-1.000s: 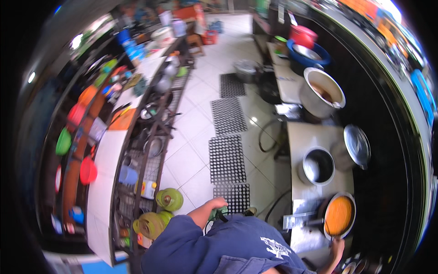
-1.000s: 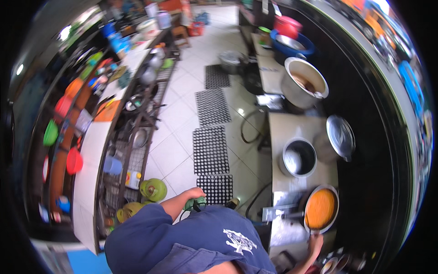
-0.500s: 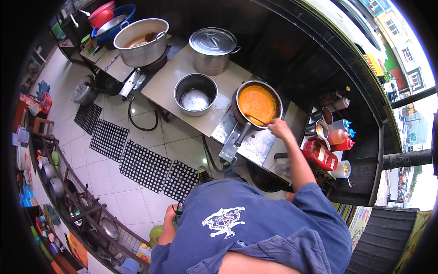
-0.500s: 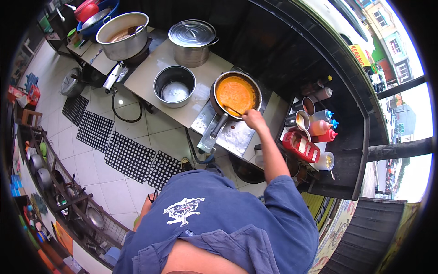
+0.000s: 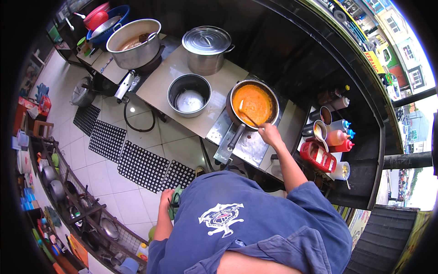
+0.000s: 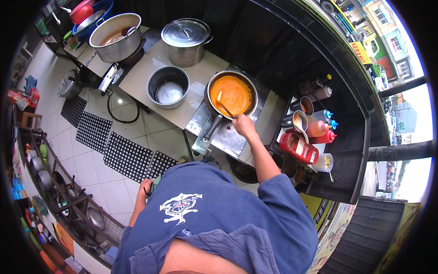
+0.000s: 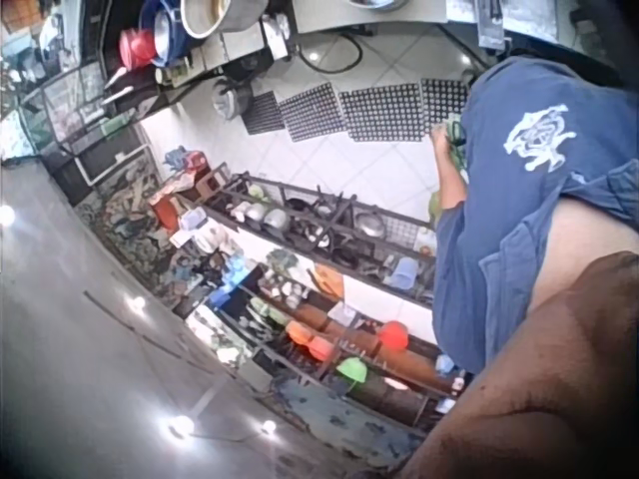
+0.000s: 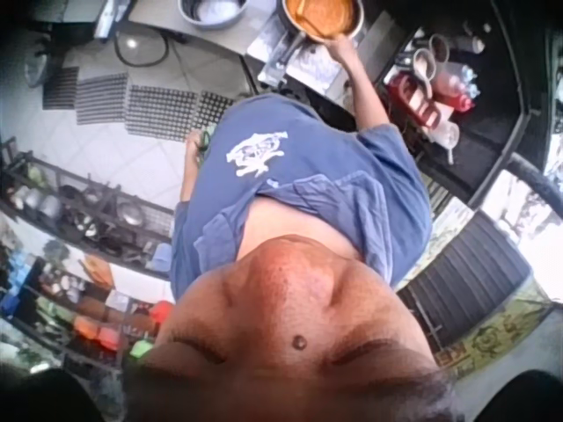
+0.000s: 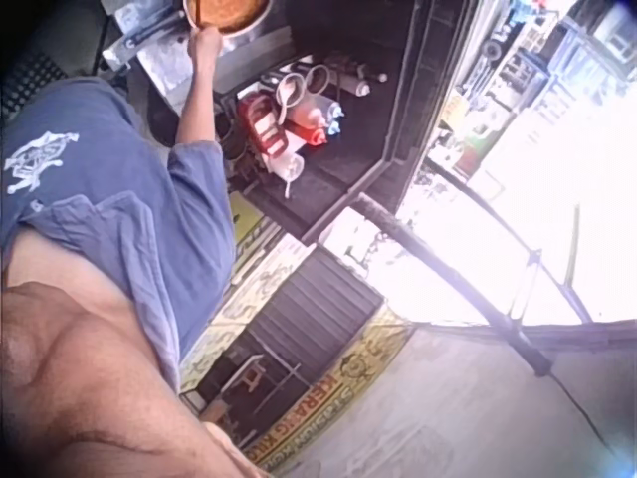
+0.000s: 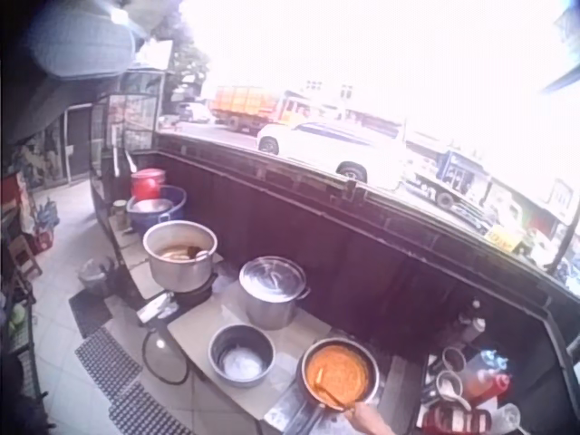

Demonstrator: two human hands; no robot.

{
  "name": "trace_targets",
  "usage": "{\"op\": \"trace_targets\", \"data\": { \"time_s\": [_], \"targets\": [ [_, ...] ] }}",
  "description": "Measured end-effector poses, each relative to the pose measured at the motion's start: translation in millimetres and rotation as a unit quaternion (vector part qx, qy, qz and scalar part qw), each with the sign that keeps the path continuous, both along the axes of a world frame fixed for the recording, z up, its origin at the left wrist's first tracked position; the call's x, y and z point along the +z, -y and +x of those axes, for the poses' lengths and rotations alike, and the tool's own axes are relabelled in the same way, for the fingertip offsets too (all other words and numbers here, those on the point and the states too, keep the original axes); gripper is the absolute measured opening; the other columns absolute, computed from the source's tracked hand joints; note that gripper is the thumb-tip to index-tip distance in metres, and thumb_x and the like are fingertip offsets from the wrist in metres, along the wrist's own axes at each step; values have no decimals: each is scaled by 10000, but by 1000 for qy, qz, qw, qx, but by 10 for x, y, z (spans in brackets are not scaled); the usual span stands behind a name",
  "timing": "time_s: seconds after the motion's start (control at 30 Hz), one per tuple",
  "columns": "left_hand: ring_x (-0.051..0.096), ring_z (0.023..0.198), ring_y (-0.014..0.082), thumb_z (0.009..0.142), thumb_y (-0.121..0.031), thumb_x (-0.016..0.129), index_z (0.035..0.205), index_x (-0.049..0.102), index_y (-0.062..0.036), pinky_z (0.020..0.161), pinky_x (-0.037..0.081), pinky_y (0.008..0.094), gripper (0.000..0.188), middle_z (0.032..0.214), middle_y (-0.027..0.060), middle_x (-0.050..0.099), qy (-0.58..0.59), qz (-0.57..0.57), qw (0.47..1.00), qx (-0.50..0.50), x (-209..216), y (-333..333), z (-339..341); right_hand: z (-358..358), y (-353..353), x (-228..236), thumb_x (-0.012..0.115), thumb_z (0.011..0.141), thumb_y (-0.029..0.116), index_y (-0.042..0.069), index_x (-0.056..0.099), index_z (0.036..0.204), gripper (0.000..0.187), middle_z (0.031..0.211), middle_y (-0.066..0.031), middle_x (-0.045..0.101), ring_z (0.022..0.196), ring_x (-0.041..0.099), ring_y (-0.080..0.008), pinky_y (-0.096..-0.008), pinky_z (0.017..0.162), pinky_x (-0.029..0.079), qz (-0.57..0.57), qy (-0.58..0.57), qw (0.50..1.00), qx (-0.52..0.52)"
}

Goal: The person stirs a pot of orange-colored liquid on a gas stove using a ladle. They occasionally add ingredients from small containers and wipe their hands with a green cloth. The task takes place in a street food stall environment.

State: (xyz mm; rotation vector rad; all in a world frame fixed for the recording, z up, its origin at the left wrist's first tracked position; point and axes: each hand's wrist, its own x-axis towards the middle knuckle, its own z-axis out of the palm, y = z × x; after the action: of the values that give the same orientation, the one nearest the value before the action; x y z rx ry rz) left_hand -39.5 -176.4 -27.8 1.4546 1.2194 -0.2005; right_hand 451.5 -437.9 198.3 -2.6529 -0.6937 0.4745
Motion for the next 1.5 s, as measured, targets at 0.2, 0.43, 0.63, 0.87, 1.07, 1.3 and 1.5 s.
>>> {"op": "trace_targets", "data": {
  "time_s": [0.2, 0.43, 0.63, 0.87, 1.07, 1.3, 1.5],
  "targets": [
    [541, 650, 154, 872, -267, 594, 755, 635, -9, 580, 430, 346, 286, 692, 48, 594, -35, -99, 994, -3, -333, 174, -146, 140, -10, -69, 486, 836, 223, 77, 680, 1025, 307, 973, -231, 656, 956, 618, -401, -481, 860, 484, -78, -6, 995, -68],
    [520, 652, 168, 866, -257, 585, 770, 625, 6, 609, 419, 342, 283, 702, 57, 593, -50, -19, 995, -82, 138, 12, 217, 438, 185, -436, 479, 847, 226, 78, 647, 1056, 306, 923, -260, 654, 895, 632, -431, -512, 820, 495, -47, 55, 984, -161],
    [538, 682, 169, 836, -246, 604, 822, 632, 8, 638, 426, 328, 256, 718, 61, 590, 34, -32, 999, -7, 13, 86, 309, -135, 188, -254, 491, 846, 233, 93, 656, 1081, 320, 941, -252, 647, 923, 617, -417, -494, 857, 473, 9, -18, 998, -64],
    [539, 645, 180, 787, -288, 597, 766, 632, 17, 584, 423, 343, 308, 710, 74, 593, -35, -70, 995, -67, 50, 84, 453, 367, 277, -541, 496, 878, 246, 106, 619, 1111, 298, 888, -247, 658, 875, 628, -434, -520, 788, 500, -42, 73, 981, -176],
    [552, 702, 204, 809, -239, 590, 814, 639, 19, 660, 431, 353, 263, 757, 99, 608, -26, -40, 999, -22, 0, 18, 448, -16, 478, -345, 488, 854, 218, 102, 648, 1084, 303, 921, -273, 643, 904, 620, -439, -519, 845, 479, -34, -12, 989, -142],
    [540, 691, 210, 790, -260, 597, 836, 640, 23, 648, 425, 367, 290, 729, 110, 594, -60, -80, 994, -49, -265, 175, 441, 127, 118, -552, 491, 864, 235, 100, 614, 1110, 306, 890, -257, 652, 848, 632, -432, -521, 789, 495, -16, 7, 990, -138],
    [538, 694, 181, 819, -289, 616, 847, 653, 0, 656, 427, 339, 293, 766, 76, 623, -36, 0, 989, -144, -257, 19, 536, 191, 458, -544, 489, 855, 235, 98, 614, 1117, 321, 892, -264, 650, 865, 629, -434, -529, 808, 488, -52, 15, 987, -151]
  ]
}}
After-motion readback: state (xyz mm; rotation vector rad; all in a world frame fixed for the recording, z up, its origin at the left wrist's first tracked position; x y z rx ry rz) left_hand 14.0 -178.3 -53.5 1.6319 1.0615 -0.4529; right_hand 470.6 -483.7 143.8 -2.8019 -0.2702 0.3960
